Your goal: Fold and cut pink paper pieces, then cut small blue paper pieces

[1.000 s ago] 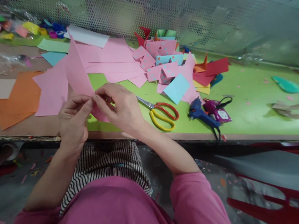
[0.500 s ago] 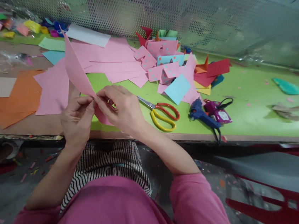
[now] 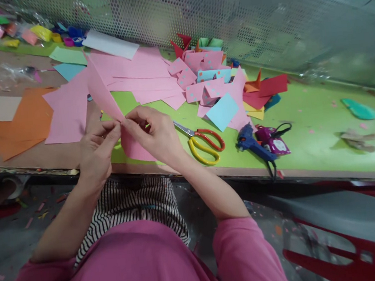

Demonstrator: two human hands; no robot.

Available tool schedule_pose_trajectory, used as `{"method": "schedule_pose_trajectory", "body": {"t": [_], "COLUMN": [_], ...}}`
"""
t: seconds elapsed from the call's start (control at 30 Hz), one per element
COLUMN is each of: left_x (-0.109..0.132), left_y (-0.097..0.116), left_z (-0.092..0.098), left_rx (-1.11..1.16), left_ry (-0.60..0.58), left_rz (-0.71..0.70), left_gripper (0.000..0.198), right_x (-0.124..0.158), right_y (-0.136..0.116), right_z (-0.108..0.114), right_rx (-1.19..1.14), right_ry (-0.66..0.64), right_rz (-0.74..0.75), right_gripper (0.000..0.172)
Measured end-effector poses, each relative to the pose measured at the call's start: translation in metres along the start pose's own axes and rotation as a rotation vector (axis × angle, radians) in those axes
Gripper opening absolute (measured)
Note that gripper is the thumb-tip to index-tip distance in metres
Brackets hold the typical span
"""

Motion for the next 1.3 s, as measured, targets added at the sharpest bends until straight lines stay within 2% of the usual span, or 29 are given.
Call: {"method": "schedule_pose_trajectory", "body": {"t": [0.27,0.5,0.57,0.63,0.67,0.7,0.8,0.87,0.9,0.97,1.0,1.03,1.13,1.23,1.3], "left_x": [0.009,0.012,0.015,0.019,0.019,0.013,-0.004,-0.002,0.0,0.004,0.005,0.006,0.006,0.006,0.009], "left_y": [-0.016,-0.027,-0.025,-0.019,-0.014,-0.004,0.027,0.02,0.011,-0.003,-0.007,-0.009,-0.003,0.007,0.014], "left_z": [0.007,0.001,0.0,0.0,0.002,0.008,0.012,0.001,-0.003,-0.005,-0.003,0.0,0.011,0.02,0.023], "left_rx": [-0.012,0.009,-0.057,-0.212,-0.324,-0.441,-0.758,-0.882,-0.915,-0.955,-0.967,-0.975,-0.951,-0.858,-0.822], "left_ry": [-0.065,-0.149,-0.263,-0.435,-0.511,-0.509,-0.471,-0.617,-0.691,-0.777,-0.78,-0.765,-0.677,-0.631,-0.655], "left_rz": [0.208,0.32,0.358,0.379,0.345,0.245,-0.214,-0.367,-0.383,-0.369,-0.353,-0.336,-0.301,-0.326,-0.369], "left_gripper": [0.031,0.041,0.045,0.046,0.045,0.043,0.028,0.033,0.037,0.041,0.041,0.041,0.036,0.026,0.023], "right_x": [-0.012,-0.01,-0.012,-0.015,-0.017,-0.018,-0.021,-0.025,-0.027,-0.022,-0.014,-0.002,0.04,0.071,0.083], "right_y": [0.028,0.041,0.048,0.059,0.065,0.07,0.083,0.084,0.082,0.07,0.062,0.054,0.039,0.041,0.046], "right_z": [0.005,-0.015,-0.014,-0.013,-0.014,-0.016,-0.026,-0.026,-0.021,-0.006,0.002,0.006,0.008,0.01,0.01], "right_rx": [-0.133,-0.239,-0.239,-0.183,-0.133,-0.068,0.157,0.269,0.313,0.39,0.427,0.454,0.518,0.599,0.62], "right_ry": [-0.07,-0.371,-0.418,-0.482,-0.537,-0.605,-0.768,-0.701,-0.6,-0.351,-0.242,-0.193,-0.19,-0.198,-0.199], "right_rz": [-0.151,-0.26,-0.294,-0.319,-0.322,-0.315,-0.236,-0.165,-0.13,-0.058,-0.012,0.039,0.169,0.19,0.189], "right_gripper": [0.019,0.039,0.04,0.038,0.035,0.031,0.019,0.004,0.007,0.024,0.027,0.024,0.017,0.019,0.021]}}
Point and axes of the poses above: each hand's wrist, its own x-axis away from the middle knuckle, its own z-axis out of the back of the hand, y = z × x, the point moved 9 cm from there along -x, towards the middle knuckle, and after that the axes turned 5 degrees about -z, right-handed, at the moved point
